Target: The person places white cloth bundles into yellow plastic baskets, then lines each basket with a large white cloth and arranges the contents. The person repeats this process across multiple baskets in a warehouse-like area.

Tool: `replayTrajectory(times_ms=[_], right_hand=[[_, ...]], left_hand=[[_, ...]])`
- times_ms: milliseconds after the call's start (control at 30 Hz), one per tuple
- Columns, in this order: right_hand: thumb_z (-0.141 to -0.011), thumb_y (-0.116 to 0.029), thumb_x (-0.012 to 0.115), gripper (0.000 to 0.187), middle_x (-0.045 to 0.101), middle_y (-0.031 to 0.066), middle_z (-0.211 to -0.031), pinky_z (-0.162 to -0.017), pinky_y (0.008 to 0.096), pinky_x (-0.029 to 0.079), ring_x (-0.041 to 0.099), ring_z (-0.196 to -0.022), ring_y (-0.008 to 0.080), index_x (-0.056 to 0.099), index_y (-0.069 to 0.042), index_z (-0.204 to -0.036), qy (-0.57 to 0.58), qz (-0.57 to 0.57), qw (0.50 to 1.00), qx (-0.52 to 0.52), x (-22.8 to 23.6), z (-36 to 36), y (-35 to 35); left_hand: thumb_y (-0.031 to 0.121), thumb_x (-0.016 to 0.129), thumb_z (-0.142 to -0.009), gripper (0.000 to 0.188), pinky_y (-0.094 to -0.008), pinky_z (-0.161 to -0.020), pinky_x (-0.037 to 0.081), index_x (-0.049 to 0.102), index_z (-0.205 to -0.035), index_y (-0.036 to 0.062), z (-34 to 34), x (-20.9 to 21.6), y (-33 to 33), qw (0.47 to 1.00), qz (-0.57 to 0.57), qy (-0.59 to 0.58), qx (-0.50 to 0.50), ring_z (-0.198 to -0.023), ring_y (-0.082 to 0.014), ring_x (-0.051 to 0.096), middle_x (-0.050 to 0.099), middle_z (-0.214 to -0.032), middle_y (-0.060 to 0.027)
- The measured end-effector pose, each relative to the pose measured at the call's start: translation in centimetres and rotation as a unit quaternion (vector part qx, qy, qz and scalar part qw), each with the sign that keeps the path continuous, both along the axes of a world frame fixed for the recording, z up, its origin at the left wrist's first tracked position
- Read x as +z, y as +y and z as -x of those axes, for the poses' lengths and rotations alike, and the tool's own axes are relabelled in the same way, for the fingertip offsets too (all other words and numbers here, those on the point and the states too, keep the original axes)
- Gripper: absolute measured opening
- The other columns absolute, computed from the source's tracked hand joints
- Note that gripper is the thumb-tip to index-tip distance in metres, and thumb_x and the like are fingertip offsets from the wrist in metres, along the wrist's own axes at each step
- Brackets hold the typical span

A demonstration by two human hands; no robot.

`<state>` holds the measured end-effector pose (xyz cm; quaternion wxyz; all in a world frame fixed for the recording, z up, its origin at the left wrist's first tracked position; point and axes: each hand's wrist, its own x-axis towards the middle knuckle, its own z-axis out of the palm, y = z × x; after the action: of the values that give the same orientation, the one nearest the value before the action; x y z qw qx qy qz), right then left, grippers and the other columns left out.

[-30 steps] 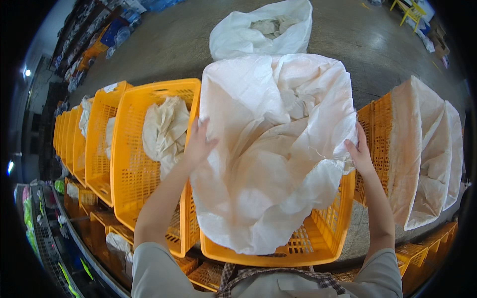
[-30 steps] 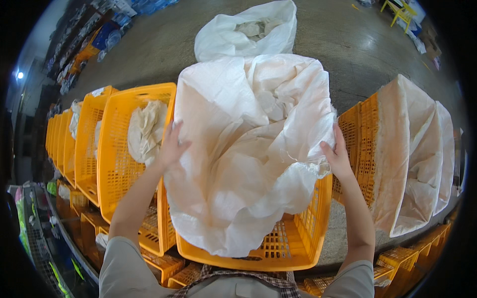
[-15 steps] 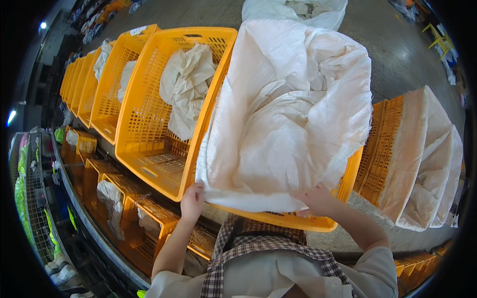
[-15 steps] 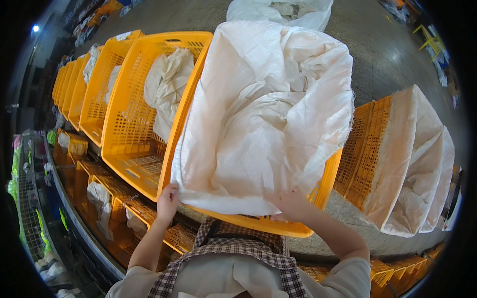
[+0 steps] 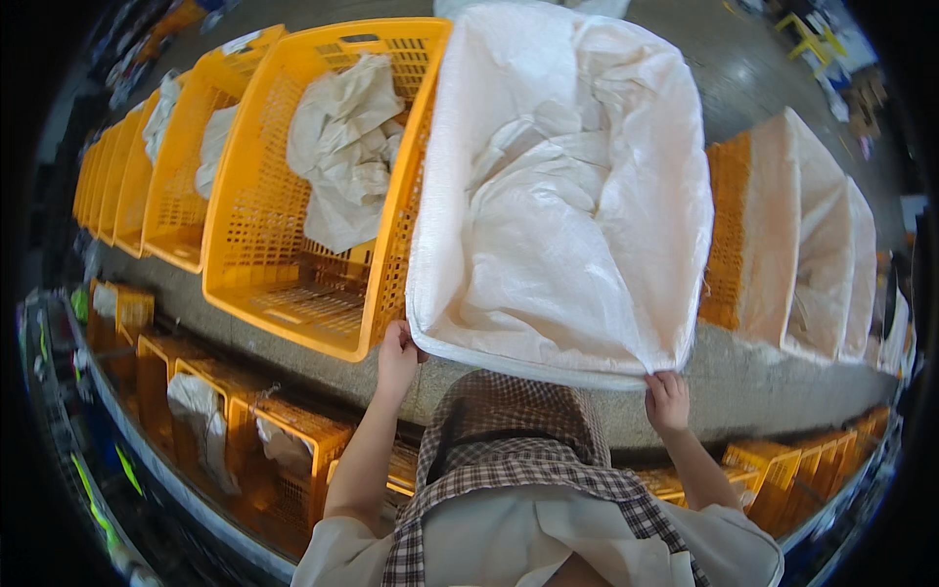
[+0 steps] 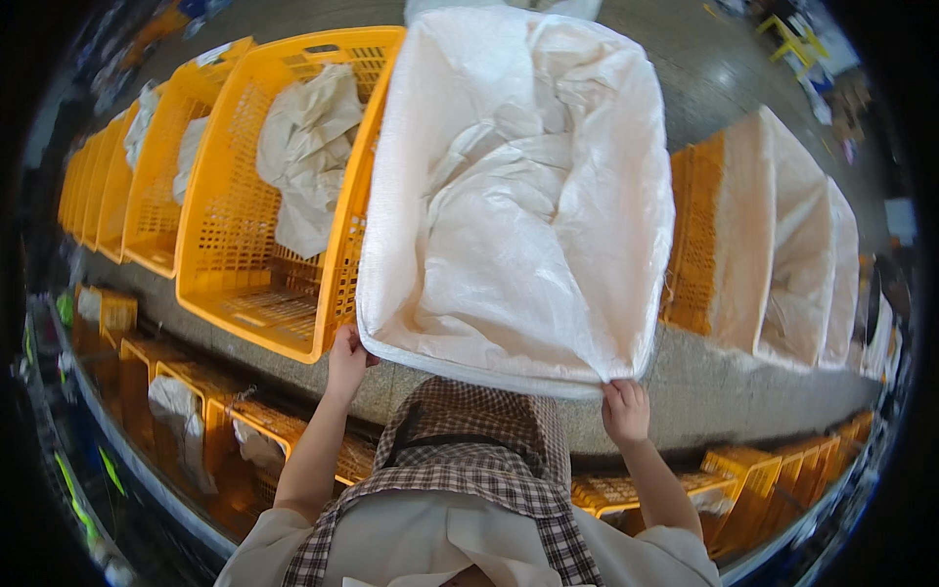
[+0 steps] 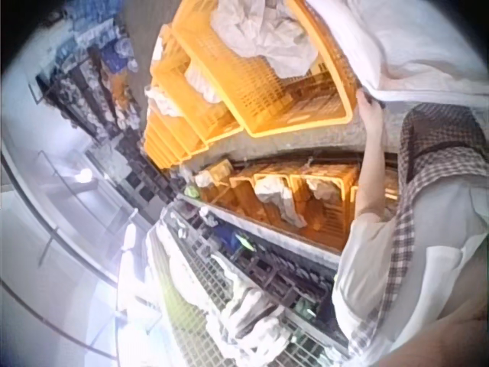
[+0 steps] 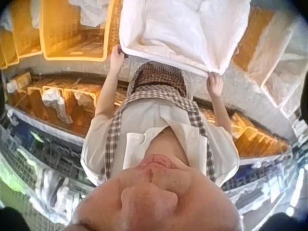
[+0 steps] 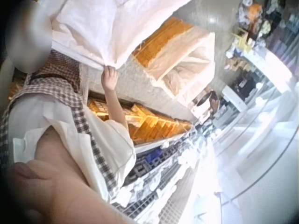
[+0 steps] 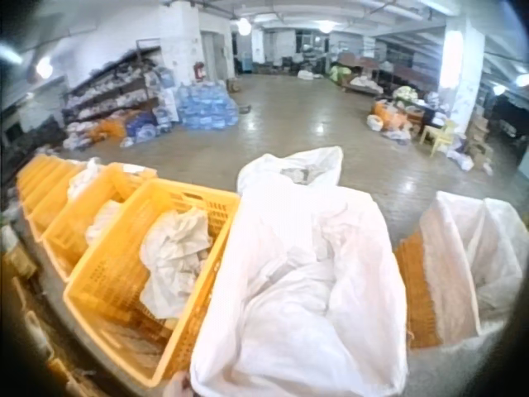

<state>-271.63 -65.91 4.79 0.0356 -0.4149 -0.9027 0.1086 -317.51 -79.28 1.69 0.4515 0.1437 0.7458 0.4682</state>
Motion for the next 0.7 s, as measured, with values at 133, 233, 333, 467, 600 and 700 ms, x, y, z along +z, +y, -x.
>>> replayTrajectory(times_ms=[133, 233, 333, 467, 600, 700], right_hand=[[-0.072, -0.006, 0.065, 0.027, 0.057, 0.0107, -0.099, -0.081, 0.0437, 0.046, 0.054, -0.097, 0.0318, 0.061, -0.007, -0.098, 0.035, 0.063, 0.993, -0.092, -4.9, 1.6, -2.4], [-0.075, -0.004, 0.062, 0.031, 0.058, 0.0169, -0.109, -0.087, 0.0459, 0.044, 0.052, -0.101, 0.0387, 0.062, -0.003, -0.106, 0.079, 0.035, 0.984, -0.153, -9.5, 3.8, -3.6], [-0.076, -0.005, 0.062, 0.036, 0.056, 0.0191, -0.116, -0.090, 0.0456, 0.043, 0.051, -0.106, 0.0409, 0.060, -0.004, -0.112, 0.048, 0.077, 0.978, -0.188, -13.1, 3.3, -3.2], [-0.083, -0.019, 0.058, 0.042, 0.052, 0.0193, -0.125, -0.095, 0.0453, 0.041, 0.047, -0.116, 0.0402, 0.054, -0.009, -0.123, -0.007, 0.187, 0.949, -0.253, -16.6, 2.6, -2.0], [-0.089, -0.030, 0.053, 0.041, 0.050, 0.0173, -0.130, -0.103, 0.0428, 0.036, 0.042, -0.125, 0.0345, 0.052, -0.011, -0.126, -0.081, 0.190, 0.976, -0.069, -13.9, 5.6, -0.5], [-0.087, -0.036, 0.058, 0.053, 0.048, 0.0152, -0.134, -0.098, 0.0418, 0.040, 0.052, -0.116, 0.0302, 0.047, -0.011, -0.133, -0.282, 0.346, 0.862, 0.241, -4.8, 8.1, 1.2]], left_hand=[[-0.006, 0.040, -0.089, 0.015, -0.0256, -0.051, 0.043, 0.049, -0.098, 0.0018, 0.9, -2.2, 0.0, 0.999, 0.026, 0.018, -0.023, -0.059, -0.0113, 0.055, 0.059, -0.079, -0.0068], [0.003, 0.047, -0.090, 0.012, -0.0273, -0.058, 0.048, 0.053, -0.100, 0.0012, 1.9, -4.7, -0.4, 0.990, 0.104, 0.045, -0.084, -0.068, -0.0155, 0.060, 0.062, -0.086, -0.0084], [0.011, 0.054, -0.088, 0.020, -0.0338, -0.072, 0.051, 0.056, -0.106, 0.0018, 2.1, -9.5, 0.0, 0.962, 0.003, 0.232, -0.146, -0.081, -0.0218, 0.062, 0.064, -0.094, -0.0115], [0.012, 0.059, -0.085, 0.030, -0.0392, -0.083, 0.049, 0.055, -0.114, 0.0025, 1.8, -17.2, -1.3, 0.992, -0.091, 0.068, -0.052, -0.093, -0.0267, 0.061, 0.064, -0.100, -0.0145], [0.011, 0.060, -0.085, 0.032, -0.0400, -0.083, 0.048, 0.055, -0.115, 0.0016, 2.9, -19.4, -1.6, 0.953, -0.133, 0.245, -0.120, -0.092, -0.0290, 0.061, 0.064, -0.099, -0.0148], [0.009, 0.061, -0.084, 0.033, -0.0388, -0.083, 0.047, 0.054, -0.115, -0.0001, 2.3, -12.3, -3.7, 0.976, 0.006, 0.161, -0.148, -0.095, -0.0305, 0.058, 0.059, -0.103, -0.0163]])
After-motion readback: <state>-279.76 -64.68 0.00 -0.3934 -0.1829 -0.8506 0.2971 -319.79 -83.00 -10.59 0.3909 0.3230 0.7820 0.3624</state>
